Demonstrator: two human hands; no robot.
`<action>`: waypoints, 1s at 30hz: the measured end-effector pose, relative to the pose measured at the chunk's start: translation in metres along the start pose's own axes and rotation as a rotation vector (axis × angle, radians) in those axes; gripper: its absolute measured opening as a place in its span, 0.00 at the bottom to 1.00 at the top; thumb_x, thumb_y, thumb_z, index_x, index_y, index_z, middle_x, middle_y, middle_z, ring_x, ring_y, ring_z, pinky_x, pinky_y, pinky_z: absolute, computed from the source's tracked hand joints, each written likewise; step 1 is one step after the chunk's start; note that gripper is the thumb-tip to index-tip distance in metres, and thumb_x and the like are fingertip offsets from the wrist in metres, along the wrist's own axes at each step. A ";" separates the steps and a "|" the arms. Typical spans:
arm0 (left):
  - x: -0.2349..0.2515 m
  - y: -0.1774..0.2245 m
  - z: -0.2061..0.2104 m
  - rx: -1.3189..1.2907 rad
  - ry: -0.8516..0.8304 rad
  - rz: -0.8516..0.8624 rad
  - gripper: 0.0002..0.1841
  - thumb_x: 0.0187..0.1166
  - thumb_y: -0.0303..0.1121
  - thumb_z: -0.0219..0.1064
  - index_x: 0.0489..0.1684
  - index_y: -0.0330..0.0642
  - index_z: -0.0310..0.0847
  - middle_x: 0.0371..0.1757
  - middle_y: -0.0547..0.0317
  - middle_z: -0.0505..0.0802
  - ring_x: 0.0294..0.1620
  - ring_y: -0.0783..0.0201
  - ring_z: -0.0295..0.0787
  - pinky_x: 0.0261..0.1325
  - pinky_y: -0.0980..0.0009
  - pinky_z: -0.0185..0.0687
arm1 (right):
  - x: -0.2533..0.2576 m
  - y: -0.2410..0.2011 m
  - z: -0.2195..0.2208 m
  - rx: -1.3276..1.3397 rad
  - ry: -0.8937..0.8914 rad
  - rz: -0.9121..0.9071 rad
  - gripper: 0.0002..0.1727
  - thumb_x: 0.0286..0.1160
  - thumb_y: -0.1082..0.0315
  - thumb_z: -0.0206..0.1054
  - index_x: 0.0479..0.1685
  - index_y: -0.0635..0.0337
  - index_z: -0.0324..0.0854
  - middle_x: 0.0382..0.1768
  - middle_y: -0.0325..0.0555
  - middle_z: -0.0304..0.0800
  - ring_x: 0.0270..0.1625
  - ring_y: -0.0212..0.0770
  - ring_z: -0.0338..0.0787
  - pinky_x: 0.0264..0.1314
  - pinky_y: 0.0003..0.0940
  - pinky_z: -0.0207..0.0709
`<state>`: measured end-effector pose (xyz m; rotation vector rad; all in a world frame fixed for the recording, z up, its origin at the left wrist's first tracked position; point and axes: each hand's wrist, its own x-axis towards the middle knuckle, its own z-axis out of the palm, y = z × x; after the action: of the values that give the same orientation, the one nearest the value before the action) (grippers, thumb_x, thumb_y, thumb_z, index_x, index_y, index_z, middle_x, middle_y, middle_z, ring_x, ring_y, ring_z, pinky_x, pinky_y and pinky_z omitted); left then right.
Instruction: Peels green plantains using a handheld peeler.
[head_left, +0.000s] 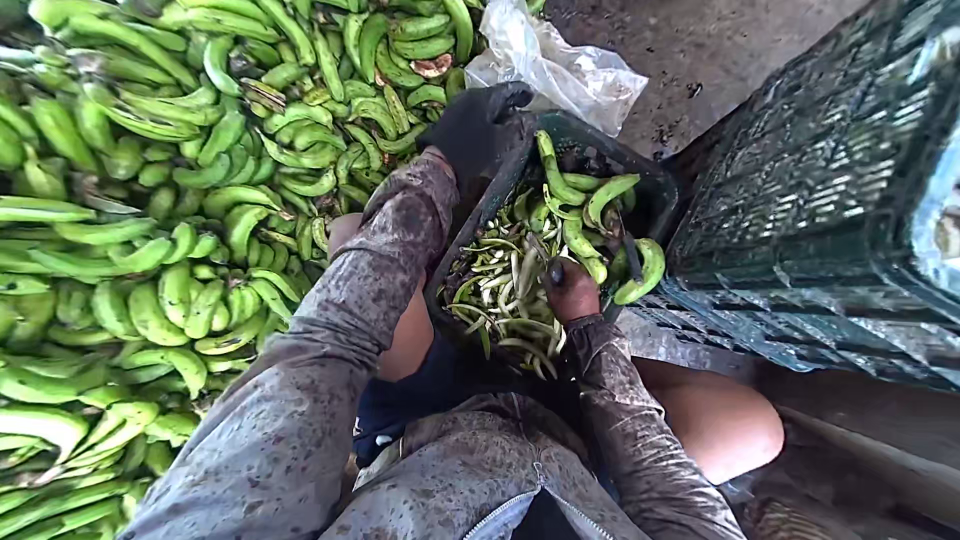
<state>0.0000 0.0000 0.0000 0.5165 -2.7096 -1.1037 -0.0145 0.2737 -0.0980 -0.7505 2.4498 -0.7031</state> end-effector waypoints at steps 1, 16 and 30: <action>-0.005 -0.006 -0.006 0.014 0.011 -0.046 0.22 0.86 0.46 0.62 0.76 0.50 0.79 0.65 0.58 0.92 0.63 0.64 0.90 0.72 0.58 0.81 | 0.022 -0.015 -0.002 0.028 -0.026 -0.007 0.21 0.82 0.62 0.69 0.67 0.65 0.84 0.58 0.66 0.91 0.62 0.65 0.91 0.68 0.66 0.80; -0.006 -0.048 -0.056 -0.071 -0.009 -0.211 0.26 0.84 0.58 0.60 0.74 0.55 0.81 0.54 0.59 0.93 0.51 0.62 0.90 0.60 0.54 0.83 | 0.191 -0.031 0.026 -0.910 -0.600 -0.187 0.31 0.60 0.48 0.83 0.65 0.48 0.90 0.80 0.51 0.79 0.92 0.64 0.55 0.77 0.84 0.52; -0.036 -0.052 -0.056 -0.025 -0.040 -0.197 0.26 0.84 0.57 0.61 0.75 0.56 0.80 0.56 0.58 0.92 0.54 0.62 0.90 0.63 0.55 0.83 | 0.173 -0.062 -0.010 -1.255 -0.677 -0.038 0.16 0.65 0.63 0.78 0.49 0.61 0.92 0.61 0.60 0.91 0.78 0.66 0.77 0.78 0.75 0.60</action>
<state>0.0626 -0.0569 0.0022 0.7788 -2.7216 -1.2058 -0.1243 0.1262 -0.1032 -1.1725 1.9812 1.0683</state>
